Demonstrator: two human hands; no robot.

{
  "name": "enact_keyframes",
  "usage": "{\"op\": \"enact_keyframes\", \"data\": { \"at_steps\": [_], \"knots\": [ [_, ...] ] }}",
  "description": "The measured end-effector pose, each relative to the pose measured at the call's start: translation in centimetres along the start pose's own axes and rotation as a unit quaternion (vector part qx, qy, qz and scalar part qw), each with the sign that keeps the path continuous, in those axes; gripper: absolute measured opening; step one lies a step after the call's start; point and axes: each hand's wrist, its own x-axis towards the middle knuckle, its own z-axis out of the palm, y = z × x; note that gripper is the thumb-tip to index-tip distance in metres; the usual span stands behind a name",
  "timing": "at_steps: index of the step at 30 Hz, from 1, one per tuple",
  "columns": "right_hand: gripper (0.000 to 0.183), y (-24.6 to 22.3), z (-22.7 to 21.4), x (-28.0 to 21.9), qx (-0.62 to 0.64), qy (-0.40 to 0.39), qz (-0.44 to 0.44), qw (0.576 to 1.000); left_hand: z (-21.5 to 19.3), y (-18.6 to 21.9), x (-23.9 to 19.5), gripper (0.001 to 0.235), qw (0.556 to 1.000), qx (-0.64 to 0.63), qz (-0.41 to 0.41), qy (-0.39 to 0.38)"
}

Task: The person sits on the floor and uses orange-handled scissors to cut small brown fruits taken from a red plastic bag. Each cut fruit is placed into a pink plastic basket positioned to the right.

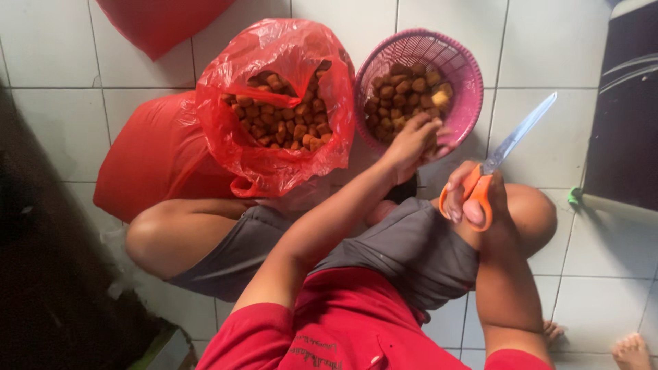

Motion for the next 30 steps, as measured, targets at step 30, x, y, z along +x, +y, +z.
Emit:
{"op": "enact_keyframes", "data": {
  "at_steps": [30],
  "knots": [
    [0.088, -1.9, 4.5, 2.5, -0.086, -0.154, 0.258, 0.950, -0.7, 6.6, -10.2, 0.057, 0.972, -0.029, 0.179, -0.151]
  ]
}}
